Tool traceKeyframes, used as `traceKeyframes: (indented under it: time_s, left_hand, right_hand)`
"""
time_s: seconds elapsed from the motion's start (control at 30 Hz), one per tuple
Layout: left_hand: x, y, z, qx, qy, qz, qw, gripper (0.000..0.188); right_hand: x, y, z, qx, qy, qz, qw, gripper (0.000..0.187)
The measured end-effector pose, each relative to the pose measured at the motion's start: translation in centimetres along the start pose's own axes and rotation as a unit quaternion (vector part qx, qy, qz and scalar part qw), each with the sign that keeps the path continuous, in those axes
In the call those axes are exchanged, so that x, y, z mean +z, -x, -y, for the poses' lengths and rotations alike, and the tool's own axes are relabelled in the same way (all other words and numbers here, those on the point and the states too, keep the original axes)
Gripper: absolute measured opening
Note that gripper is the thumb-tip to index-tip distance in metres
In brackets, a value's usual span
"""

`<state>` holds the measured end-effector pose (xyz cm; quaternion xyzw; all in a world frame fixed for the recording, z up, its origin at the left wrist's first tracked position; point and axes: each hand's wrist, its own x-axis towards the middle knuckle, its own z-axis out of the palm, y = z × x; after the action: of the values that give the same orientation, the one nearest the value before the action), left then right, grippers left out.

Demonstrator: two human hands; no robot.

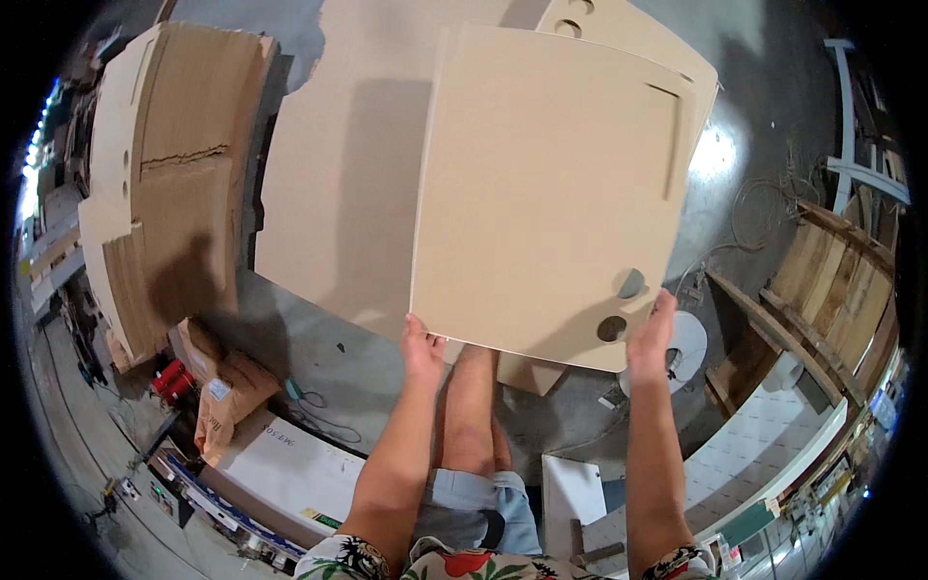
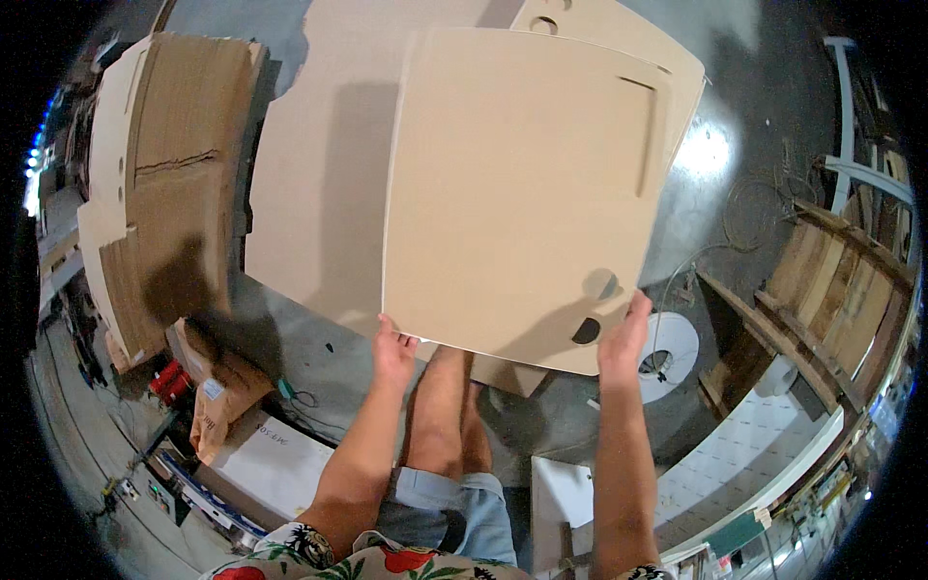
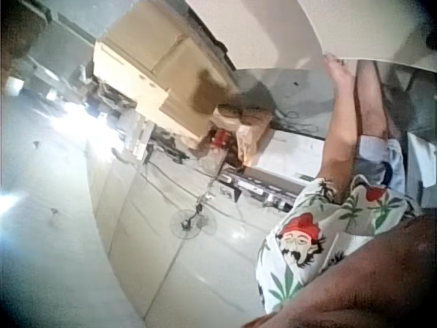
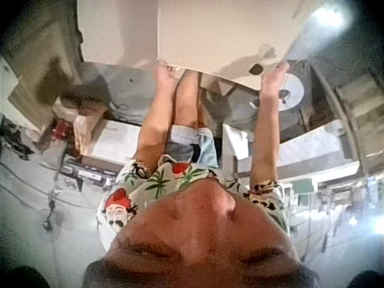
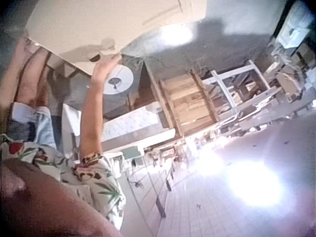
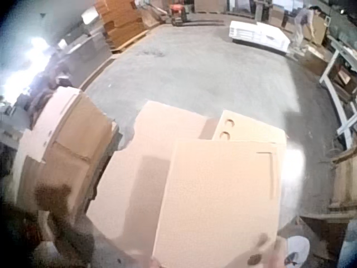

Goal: The person picks up and stacks several light-colored wooden boards with cutouts on the floor. They repeatedly lift, align, and place the boards into a pile, occasionally adjusting their position.

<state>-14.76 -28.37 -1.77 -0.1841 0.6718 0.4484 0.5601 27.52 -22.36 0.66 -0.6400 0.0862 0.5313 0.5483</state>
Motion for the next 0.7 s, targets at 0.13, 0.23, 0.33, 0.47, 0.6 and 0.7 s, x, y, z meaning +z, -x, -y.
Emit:
traceKeyframes:
  time_s: [0.13, 0.23, 0.33, 0.47, 0.6, 0.7]
  left_hand:
    - [-5.5, -2.5, 0.5, 0.004, 0.060, -0.083, 0.995, 0.035]
    - [-7.3, -3.5, 1.6, -0.024, 0.106, -0.096, 0.989, 0.032]
    - [-9.8, -6.8, 4.1, -0.067, 0.161, -0.052, 0.983, 0.035]
    - [-18.1, -12.4, 10.8, 0.083, -0.082, 0.079, 0.990, 0.040]
    - [-15.3, -9.5, 9.1, -0.081, 0.089, 0.058, 0.991, 0.043]
    - [-13.9, -6.7, 6.5, -0.142, 0.106, 0.098, 0.979, 0.043]
  right_hand:
    - [10.5, 4.2, -3.7, -0.065, 0.139, 0.009, 0.988, 0.038]
    - [16.8, 8.7, -6.3, -0.100, 0.221, 0.068, 0.968, 0.038]
    - [21.2, 12.9, -8.8, -0.132, 0.385, 0.046, 0.912, 0.046]
    - [24.9, 21.1, -10.9, -0.151, 0.558, 0.038, 0.815, 0.060]
    - [24.3, 26.0, -12.8, -0.195, 0.605, 0.033, 0.771, 0.066]
    - [24.2, 30.0, -13.5, -0.153, 0.566, 0.095, 0.805, 0.073]
